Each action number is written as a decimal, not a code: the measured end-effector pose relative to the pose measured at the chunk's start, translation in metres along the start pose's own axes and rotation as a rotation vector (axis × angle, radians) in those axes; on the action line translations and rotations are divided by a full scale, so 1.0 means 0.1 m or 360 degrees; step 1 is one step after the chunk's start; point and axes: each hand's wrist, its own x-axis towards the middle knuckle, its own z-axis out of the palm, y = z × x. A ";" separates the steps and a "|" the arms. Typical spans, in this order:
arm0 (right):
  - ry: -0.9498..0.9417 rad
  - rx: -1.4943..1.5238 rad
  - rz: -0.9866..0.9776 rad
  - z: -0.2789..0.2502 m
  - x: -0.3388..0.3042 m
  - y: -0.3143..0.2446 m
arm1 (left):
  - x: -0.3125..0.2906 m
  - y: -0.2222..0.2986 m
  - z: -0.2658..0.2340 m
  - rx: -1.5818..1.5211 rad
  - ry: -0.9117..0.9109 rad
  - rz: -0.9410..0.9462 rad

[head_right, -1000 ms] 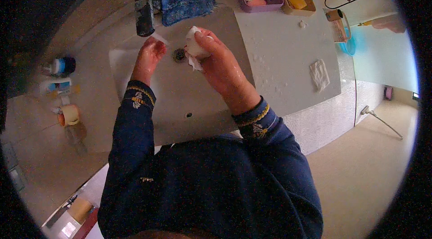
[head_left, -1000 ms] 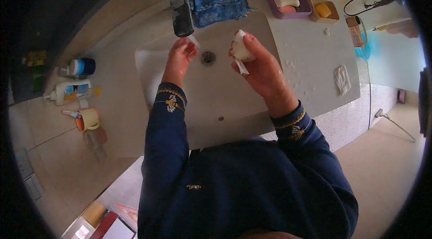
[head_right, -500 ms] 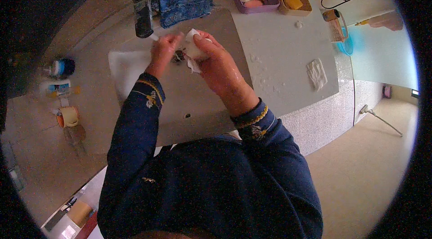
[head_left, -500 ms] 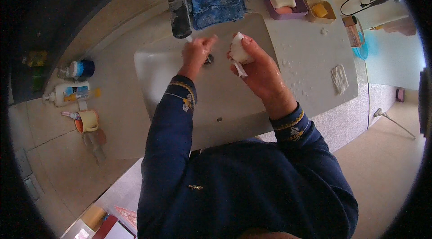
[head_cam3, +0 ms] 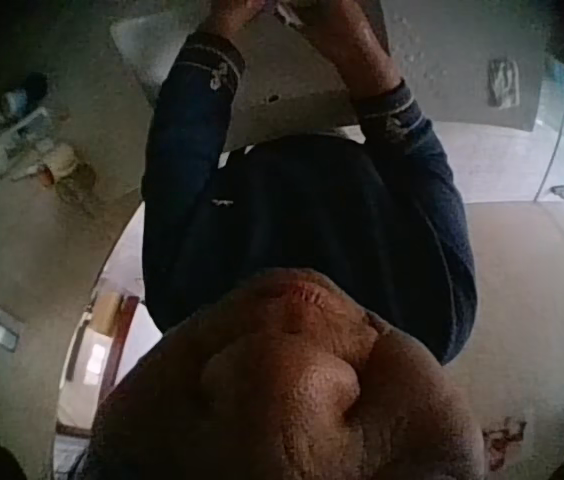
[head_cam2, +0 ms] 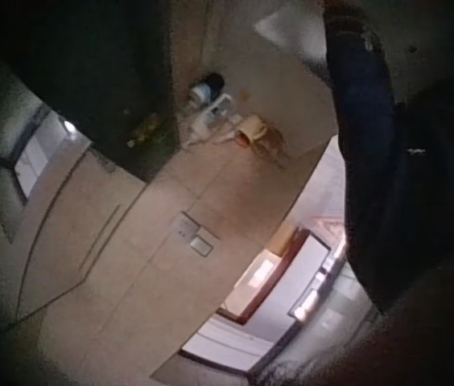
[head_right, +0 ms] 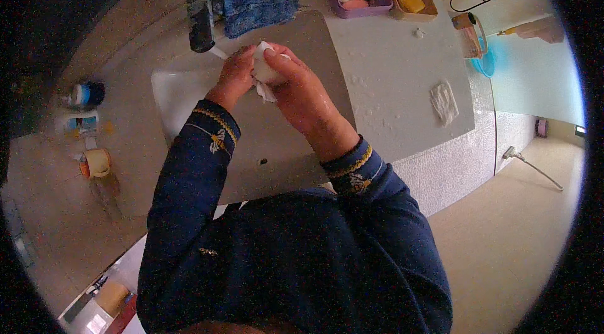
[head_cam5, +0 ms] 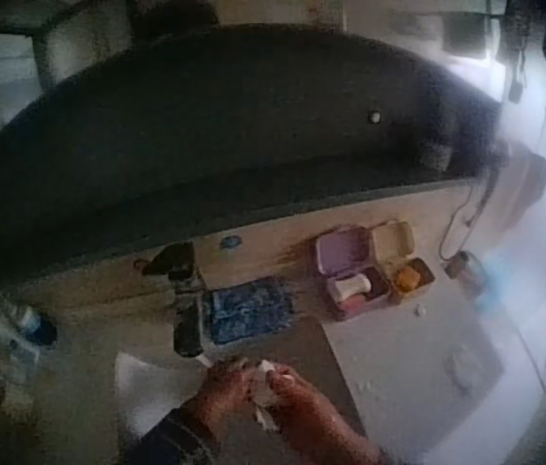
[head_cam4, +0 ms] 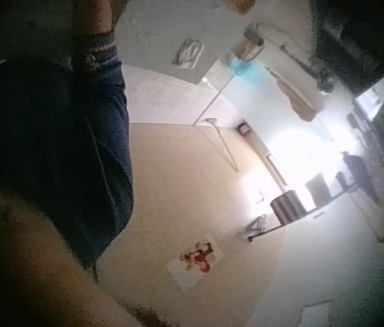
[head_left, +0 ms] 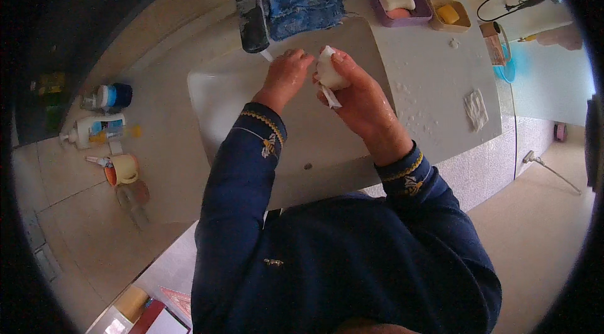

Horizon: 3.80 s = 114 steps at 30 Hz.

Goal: The person washes a white cloth under running water at a bathroom sink, repeatedly rubbing and wringing it. After rinsing, the person unfolds the cloth to reveal a patterned design and places it on the counter.

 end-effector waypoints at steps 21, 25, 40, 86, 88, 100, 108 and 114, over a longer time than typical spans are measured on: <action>-0.0034 0.0036 0.0011 -0.02 0.08 0.03 | 0.07 -0.07 -0.16 0.0070 0.0256 -0.0066; -0.0025 0.0021 0.0021 -0.06 0.10 0.05 | -0.03 -0.36 -0.21 -0.1055 0.0049 -0.0747; -0.0025 -0.0034 0.0045 -0.05 0.11 0.06 | 0.35 -0.18 -0.21 -0.0934 0.0194 -0.0999; -0.0002 -0.0036 0.0022 -0.12 0.12 0.00 | 0.03 -0.06 0.01 0.0017 -0.0423 -0.0633; 0.0001 -0.0025 0.0022 -0.11 0.10 0.00 | -0.01 -0.07 0.03 0.0086 0.0009 -0.0038; -0.0018 0.0019 0.0045 -0.15 0.12 0.01 | -0.14 -0.35 -0.11 -0.2542 0.0487 -0.1574; -0.0001 0.0003 0.0034 -0.07 0.12 0.04 | -0.04 -0.29 0.27 -0.0854 -0.0293 -0.0856; -0.0007 0.0041 0.0051 -0.14 0.12 -0.01 | -0.41 -0.77 -0.08 -0.1393 0.0461 -0.1695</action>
